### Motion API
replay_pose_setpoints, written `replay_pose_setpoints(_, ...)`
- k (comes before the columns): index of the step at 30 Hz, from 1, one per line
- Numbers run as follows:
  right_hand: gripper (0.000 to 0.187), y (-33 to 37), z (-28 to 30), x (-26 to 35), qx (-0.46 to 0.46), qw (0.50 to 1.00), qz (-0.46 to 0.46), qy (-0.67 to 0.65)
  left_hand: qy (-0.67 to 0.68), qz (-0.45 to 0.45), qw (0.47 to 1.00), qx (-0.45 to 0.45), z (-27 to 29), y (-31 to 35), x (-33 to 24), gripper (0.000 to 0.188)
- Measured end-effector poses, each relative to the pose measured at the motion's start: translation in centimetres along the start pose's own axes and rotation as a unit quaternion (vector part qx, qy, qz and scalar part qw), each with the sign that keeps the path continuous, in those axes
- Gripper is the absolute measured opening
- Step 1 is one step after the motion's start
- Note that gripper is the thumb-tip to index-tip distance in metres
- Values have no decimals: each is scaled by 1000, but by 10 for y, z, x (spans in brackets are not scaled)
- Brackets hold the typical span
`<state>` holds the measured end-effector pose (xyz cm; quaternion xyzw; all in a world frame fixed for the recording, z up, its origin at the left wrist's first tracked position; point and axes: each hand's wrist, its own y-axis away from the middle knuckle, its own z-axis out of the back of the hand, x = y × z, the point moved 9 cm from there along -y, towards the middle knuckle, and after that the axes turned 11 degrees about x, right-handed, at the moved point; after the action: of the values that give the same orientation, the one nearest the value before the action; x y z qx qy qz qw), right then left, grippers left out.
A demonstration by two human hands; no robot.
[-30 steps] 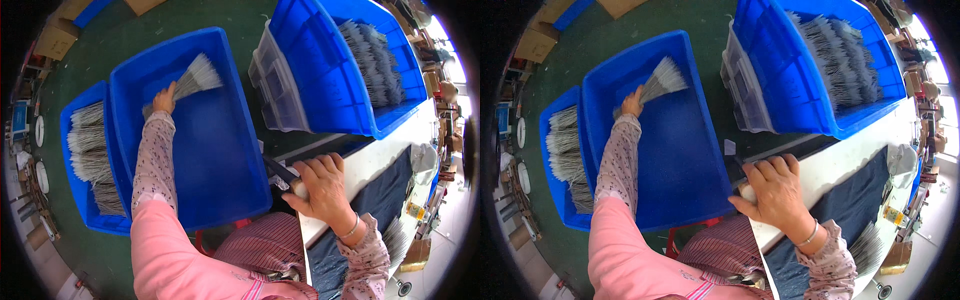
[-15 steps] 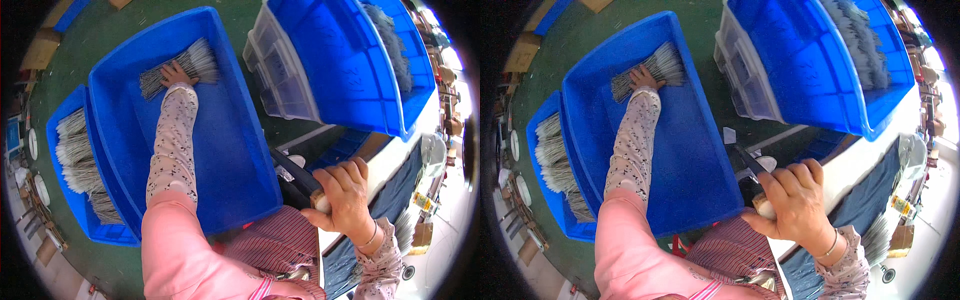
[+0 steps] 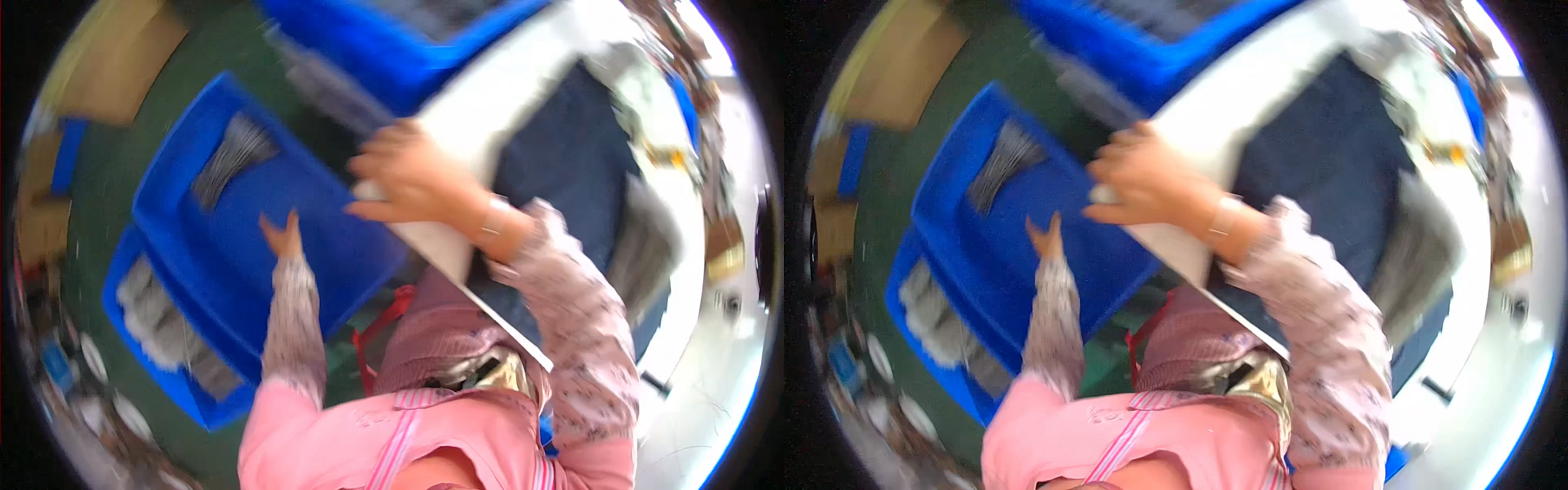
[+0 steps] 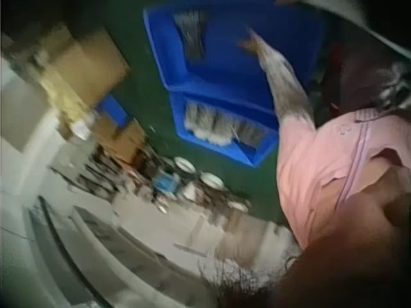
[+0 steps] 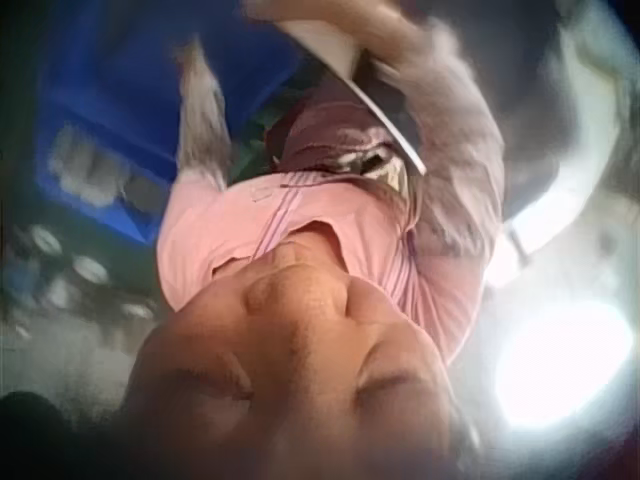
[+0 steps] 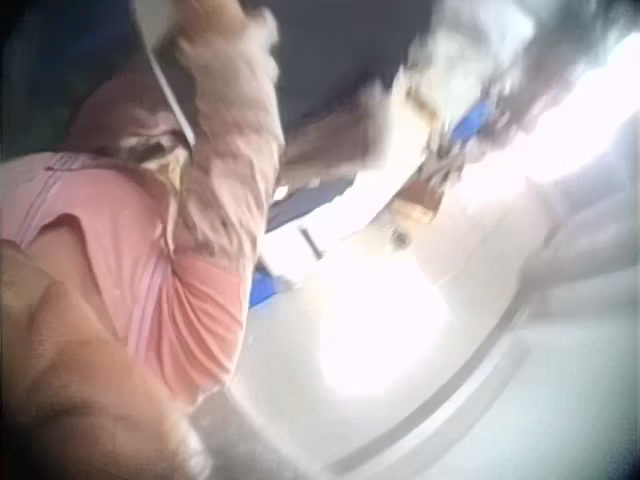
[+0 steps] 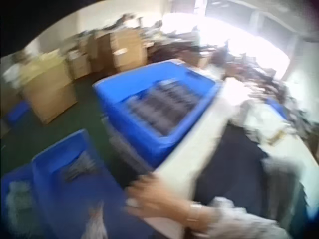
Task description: Sorting and organizing metal wire brushes on a factory workbench.
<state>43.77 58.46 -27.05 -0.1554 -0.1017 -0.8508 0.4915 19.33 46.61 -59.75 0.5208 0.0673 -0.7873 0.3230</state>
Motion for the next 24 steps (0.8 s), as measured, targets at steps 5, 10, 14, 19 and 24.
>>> replay_pose_setpoints(5, 42, 12, 3, 16, -113, 991, 26, 69, 220, 46, 974, -6, 3, 155, -124, 62)
replay_pose_setpoints(10, 29, 81, 22, 81, -217, 942, 33, 255, 256, -192, 947, 28, 8, 217, -268, 48)
replay_pose_setpoints(14, 22, 209, 45, 114, -255, 962, 33, 90, 357, -173, 905, 150, -12, 265, -342, 38)
replay_pose_setpoints(19, 21, 395, 73, 46, -261, 921, -207, 201, 358, -42, 808, 467, -129, 351, -396, 45)
replay_pose_setpoints(24, 37, 535, 77, -17, -248, 885, -341, 196, 226, 6, 743, 630, -241, 419, -436, 45)
